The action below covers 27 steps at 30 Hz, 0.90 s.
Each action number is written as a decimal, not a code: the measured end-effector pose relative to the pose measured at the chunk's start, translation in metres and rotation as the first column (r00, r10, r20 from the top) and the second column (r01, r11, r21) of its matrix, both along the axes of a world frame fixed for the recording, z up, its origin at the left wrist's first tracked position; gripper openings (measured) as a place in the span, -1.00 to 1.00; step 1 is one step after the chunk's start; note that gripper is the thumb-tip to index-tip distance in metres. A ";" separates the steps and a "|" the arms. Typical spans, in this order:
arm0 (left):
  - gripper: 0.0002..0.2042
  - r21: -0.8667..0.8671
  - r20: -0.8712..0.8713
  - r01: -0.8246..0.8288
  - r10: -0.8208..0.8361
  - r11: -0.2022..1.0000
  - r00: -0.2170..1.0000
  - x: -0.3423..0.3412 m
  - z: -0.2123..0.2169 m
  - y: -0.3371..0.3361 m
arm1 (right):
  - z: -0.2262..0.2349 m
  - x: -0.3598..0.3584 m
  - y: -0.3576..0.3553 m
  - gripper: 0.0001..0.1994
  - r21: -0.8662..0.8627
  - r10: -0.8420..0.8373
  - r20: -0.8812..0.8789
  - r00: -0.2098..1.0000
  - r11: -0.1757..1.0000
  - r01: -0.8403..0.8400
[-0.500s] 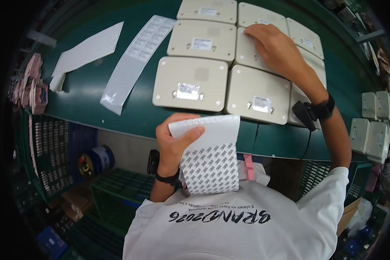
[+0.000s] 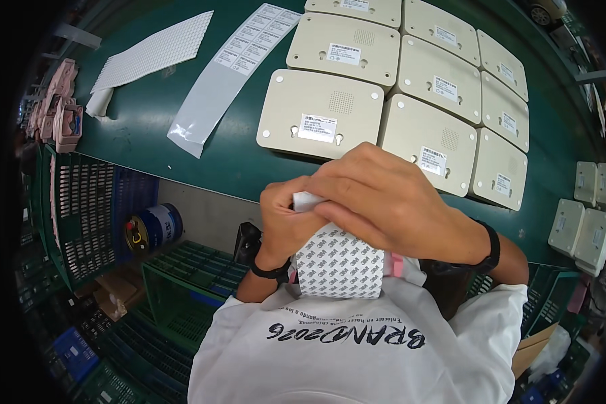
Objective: The person peels small adhesive pads from a sheet and presses them onto the back of plastic cases before stacking and placing them into a green crate. Finally, the person peels labels from a backing sheet and applies them to the back of the remaining cases.
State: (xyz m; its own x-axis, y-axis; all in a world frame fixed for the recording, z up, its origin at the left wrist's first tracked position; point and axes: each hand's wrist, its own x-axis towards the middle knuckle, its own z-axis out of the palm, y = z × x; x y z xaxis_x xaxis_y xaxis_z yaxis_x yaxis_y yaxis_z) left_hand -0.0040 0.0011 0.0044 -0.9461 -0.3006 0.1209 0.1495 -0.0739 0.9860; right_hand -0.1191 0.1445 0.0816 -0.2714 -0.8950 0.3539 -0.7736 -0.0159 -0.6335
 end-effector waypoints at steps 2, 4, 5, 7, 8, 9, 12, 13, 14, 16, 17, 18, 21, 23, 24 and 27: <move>-0.84 -0.020 0.011 0.003 -0.002 1.000 1.000 -0.002 -0.002 0.001 | 0.001 0.002 -0.002 -0.71 0.011 -0.005 -0.023 1.000 1.000 0.005; -0.82 -0.066 0.022 -0.004 0.005 0.998 1.000 -0.001 -0.004 0.002 | 0.000 0.003 -0.003 -0.71 0.041 -0.014 -0.063 0.998 0.999 0.017; -0.82 -0.067 0.025 -0.008 0.010 0.998 1.000 -0.001 -0.005 0.001 | -0.001 0.003 -0.004 -0.71 0.030 -0.011 -0.068 0.998 0.999 0.013; -0.82 -0.087 0.035 0.008 -0.005 0.996 0.999 -0.001 -0.006 0.000 | -0.001 0.003 -0.005 -0.69 0.036 0.005 -0.140 0.990 0.999 0.000; -0.82 -0.101 0.044 0.015 -0.011 0.995 0.999 0.000 -0.007 -0.001 | -0.002 0.003 -0.007 -0.68 0.037 0.011 -0.173 0.985 0.999 -0.005; -0.82 -0.098 0.042 0.016 -0.012 0.995 0.999 -0.001 -0.008 -0.001 | -0.003 0.002 -0.009 -0.68 0.039 0.014 -0.173 0.985 0.999 -0.007; -0.82 -0.042 0.069 -0.012 0.015 0.999 0.998 -0.003 -0.011 0.001 | -0.013 -0.001 -0.009 -0.66 -0.050 0.033 -0.314 0.949 0.997 -0.051; -0.82 -0.040 0.070 -0.014 0.017 0.999 0.997 -0.003 -0.011 0.001 | -0.016 -0.002 -0.007 -0.66 -0.069 0.022 -0.304 0.952 0.997 -0.045; -0.82 -0.028 0.072 -0.011 0.013 1.000 0.997 -0.004 -0.011 0.001 | -0.019 -0.003 -0.006 -0.66 -0.069 0.030 -0.338 0.941 0.996 -0.056; -0.82 -0.001 0.072 -0.005 0.005 1.000 0.997 -0.004 -0.011 0.001 | -0.022 0.000 -0.005 -0.65 -0.076 0.025 -0.394 0.919 0.995 -0.060; -0.82 0.002 0.072 -0.006 0.006 1.000 0.997 -0.004 -0.010 0.001 | -0.020 0.002 -0.005 -0.65 -0.062 0.048 -0.410 0.911 0.995 -0.080; -0.82 0.022 0.076 -0.001 -0.001 1.000 0.997 -0.005 -0.010 0.000 | -0.016 0.003 -0.007 -0.67 -0.066 0.071 -0.434 0.898 0.992 -0.110; -0.81 0.066 0.068 0.027 -0.032 0.997 0.997 -0.006 -0.007 0.000 | 0.002 -0.008 -0.011 -0.72 -0.062 0.105 -0.494 0.863 0.986 -0.155; -0.80 0.102 0.166 0.046 -0.063 0.994 0.984 -0.006 -0.006 0.001 | 0.019 -0.038 -0.007 -0.83 0.114 -0.136 -0.192 0.972 0.981 0.160; -0.80 0.117 0.210 0.054 -0.078 0.992 0.975 -0.006 -0.005 0.001 | 0.019 -0.061 -0.008 -0.85 0.182 -0.277 -0.003 0.961 0.945 0.273; -0.82 0.094 0.156 0.051 -0.065 0.994 0.986 -0.007 -0.005 0.002 | 0.010 -0.118 0.001 -0.80 0.511 -0.544 0.122 0.830 0.752 0.417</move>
State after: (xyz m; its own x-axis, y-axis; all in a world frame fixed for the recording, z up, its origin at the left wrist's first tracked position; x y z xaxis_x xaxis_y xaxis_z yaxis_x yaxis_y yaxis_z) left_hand -0.0109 0.0028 -0.0010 -0.9673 -0.2472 -0.0570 -0.0155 -0.1668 0.9859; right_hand -0.2370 0.1452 0.0912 -0.7293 -0.6574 -0.1894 -0.4147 0.6450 -0.6419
